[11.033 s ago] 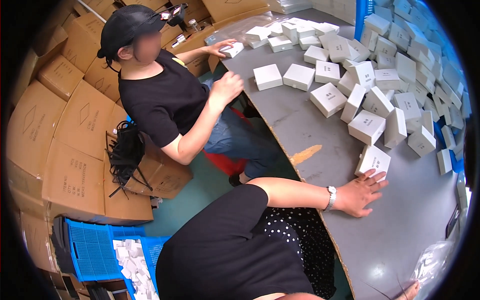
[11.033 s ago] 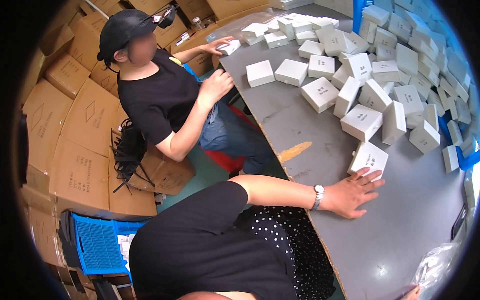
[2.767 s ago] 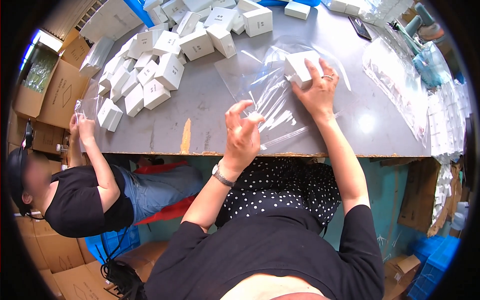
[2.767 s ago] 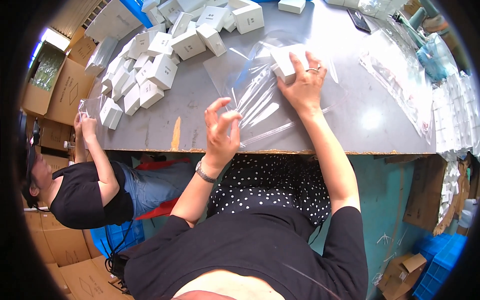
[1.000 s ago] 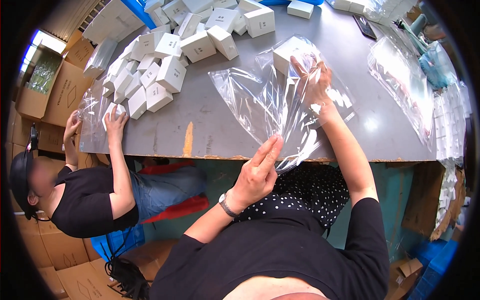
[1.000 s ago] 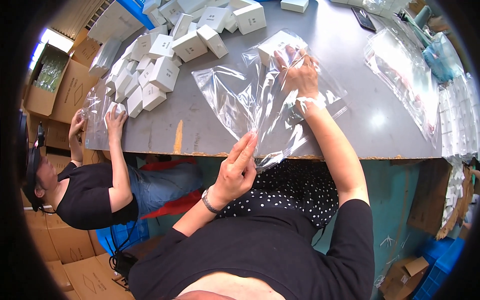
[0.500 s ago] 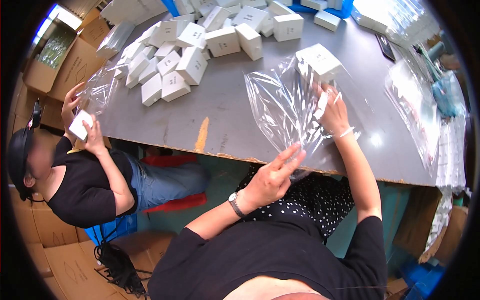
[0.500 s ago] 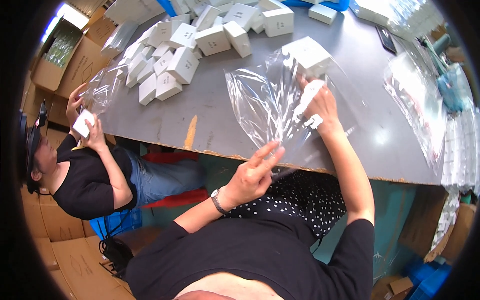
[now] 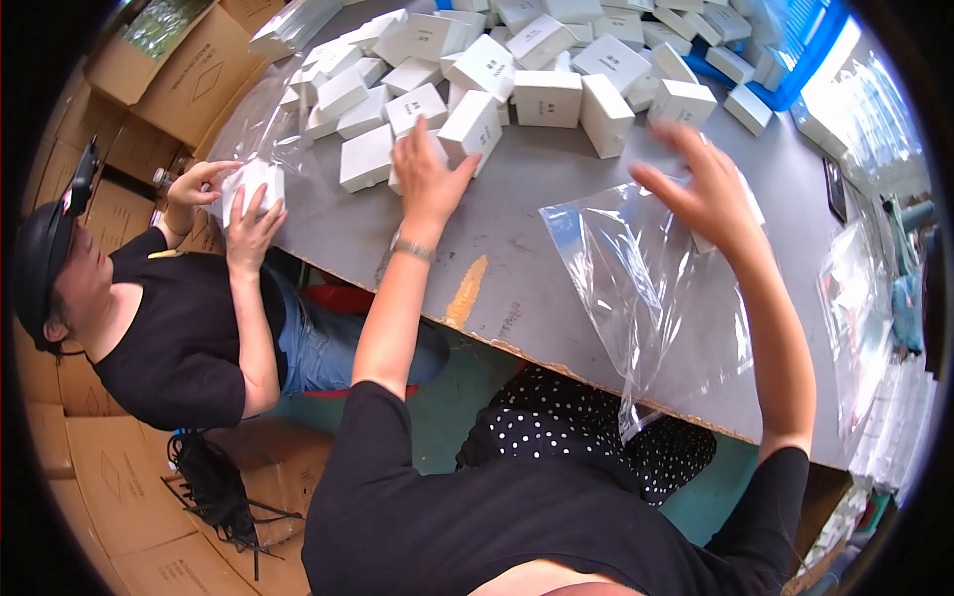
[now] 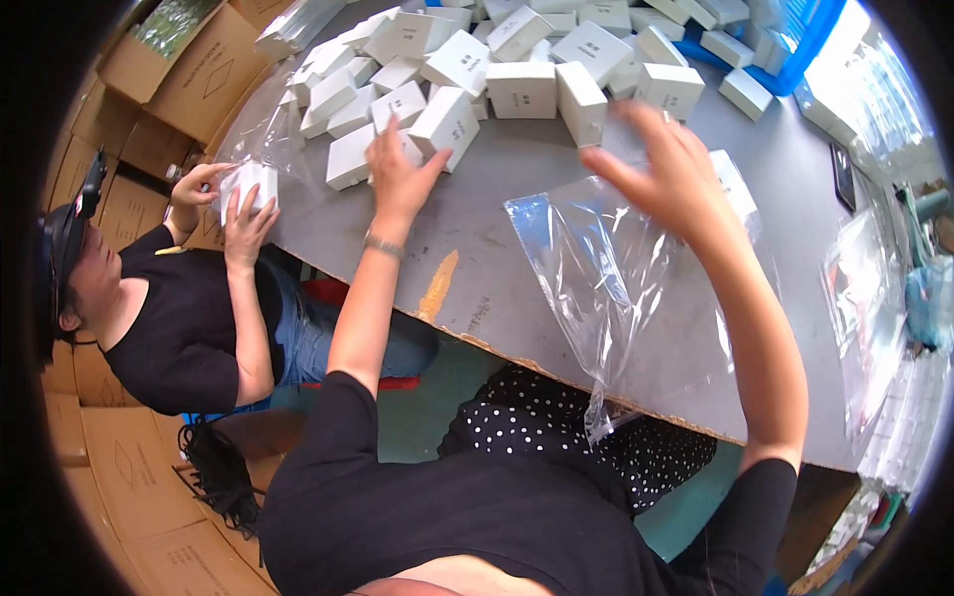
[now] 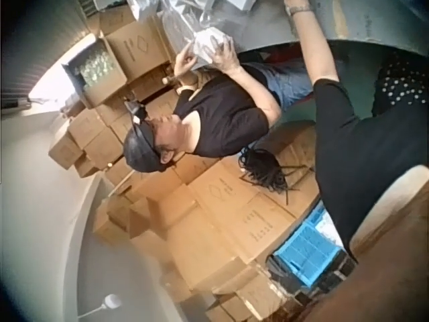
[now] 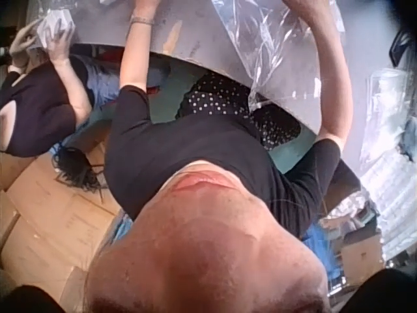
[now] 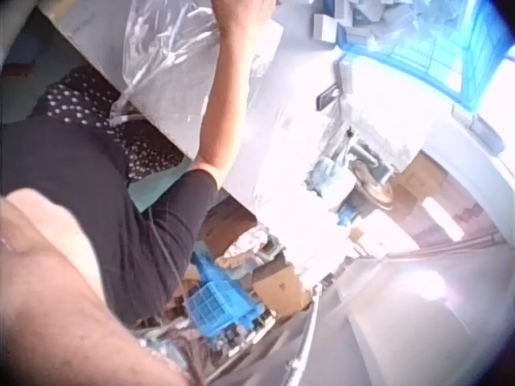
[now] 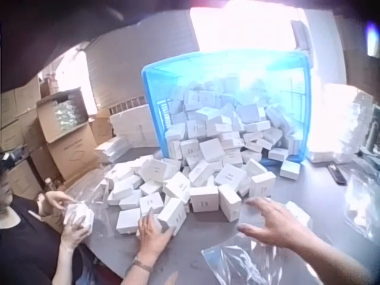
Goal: Packaging small white boxes into plastic bags on a workbench.
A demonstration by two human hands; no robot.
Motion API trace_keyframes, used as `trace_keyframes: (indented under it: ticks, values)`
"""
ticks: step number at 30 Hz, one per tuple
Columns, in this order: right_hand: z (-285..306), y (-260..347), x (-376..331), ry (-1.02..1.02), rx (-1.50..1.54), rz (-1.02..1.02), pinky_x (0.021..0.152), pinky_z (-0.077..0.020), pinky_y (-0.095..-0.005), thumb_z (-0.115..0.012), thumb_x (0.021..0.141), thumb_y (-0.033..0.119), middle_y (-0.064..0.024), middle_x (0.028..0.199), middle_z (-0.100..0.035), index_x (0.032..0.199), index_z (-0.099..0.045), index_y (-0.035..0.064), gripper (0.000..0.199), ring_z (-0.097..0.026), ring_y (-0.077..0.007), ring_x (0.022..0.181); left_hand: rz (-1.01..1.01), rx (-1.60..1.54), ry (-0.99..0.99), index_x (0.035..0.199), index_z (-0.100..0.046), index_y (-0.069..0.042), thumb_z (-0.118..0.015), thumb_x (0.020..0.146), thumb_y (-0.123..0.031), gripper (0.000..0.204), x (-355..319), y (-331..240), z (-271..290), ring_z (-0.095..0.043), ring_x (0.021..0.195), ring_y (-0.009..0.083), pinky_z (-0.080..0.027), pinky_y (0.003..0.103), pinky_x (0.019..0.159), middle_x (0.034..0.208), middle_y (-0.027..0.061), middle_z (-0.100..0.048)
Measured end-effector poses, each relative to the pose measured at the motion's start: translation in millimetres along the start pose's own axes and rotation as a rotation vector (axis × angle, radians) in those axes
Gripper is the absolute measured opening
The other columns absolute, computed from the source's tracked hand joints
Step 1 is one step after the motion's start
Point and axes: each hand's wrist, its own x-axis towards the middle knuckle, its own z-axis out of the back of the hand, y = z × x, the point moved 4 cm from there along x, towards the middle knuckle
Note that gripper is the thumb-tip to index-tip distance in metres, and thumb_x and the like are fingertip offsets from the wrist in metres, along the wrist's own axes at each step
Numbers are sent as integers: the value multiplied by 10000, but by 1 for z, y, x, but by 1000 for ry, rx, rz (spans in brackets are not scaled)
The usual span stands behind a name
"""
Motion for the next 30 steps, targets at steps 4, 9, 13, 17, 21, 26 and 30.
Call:
trace_keyframes:
  ticks: [4,9,13,17,21,26,30]
  values:
    - [-94,-83,59,-40,-153,-190,1006,-460,-438,-702,807,389,-221,1223,-642,1313,-573,79,607,-616,-361,1144,365,-332,410,1146,-592,5,-790,742,-245,515,-7,4,-41,-610,1024,384,-496,438,894,1087,223,-653]
    - [-65,-43,48,71,-195,-84,925,-510,-429,-695,765,262,-189,1079,-701,1232,-613,81,507,-664,-391,1013,-98,-469,340,1146,-605,-105,-714,716,9,458,-56,-7,43,-553,1208,346,-450,419,1033,1208,108,-642]
    - [-76,-17,13,295,-186,324,1068,-400,-488,-721,686,185,-166,1307,-551,1153,-570,95,498,-487,-383,1279,-122,-405,501,1173,-567,-143,-781,641,-82,577,-95,5,80,-415,1348,397,-392,464,1099,1432,162,-450]
    - [-97,-39,10,430,65,108,1057,-402,-462,-745,605,218,-189,1322,-500,1117,-537,93,566,-486,-396,1242,-27,-496,589,1190,-531,-153,-883,578,-223,709,-107,16,62,-435,1321,412,-403,441,1064,1472,217,-351]
    - [-85,-54,10,460,175,-65,1001,-442,-457,-755,559,344,-201,1267,-541,1185,-529,107,706,-537,-381,1172,84,-652,603,1232,-503,-125,-904,593,-270,767,-93,4,61,-488,1268,339,-420,423,1038,1357,178,-446]
    - [-47,14,6,216,668,39,1026,-417,-544,-748,572,514,-203,1397,-484,1254,-504,114,828,-480,-372,1295,92,-820,469,1503,-285,-81,-935,565,-296,1161,-64,-30,83,-513,1228,250,-425,385,1044,1347,138,-477]
    - [-14,71,-5,354,541,407,1005,-444,-541,-746,547,517,-220,1438,-438,1148,-597,97,748,-472,-406,1304,40,-1088,573,1582,-83,-101,-946,545,-283,1361,-41,-88,97,-513,1221,223,-418,370,1061,1342,125,-485]
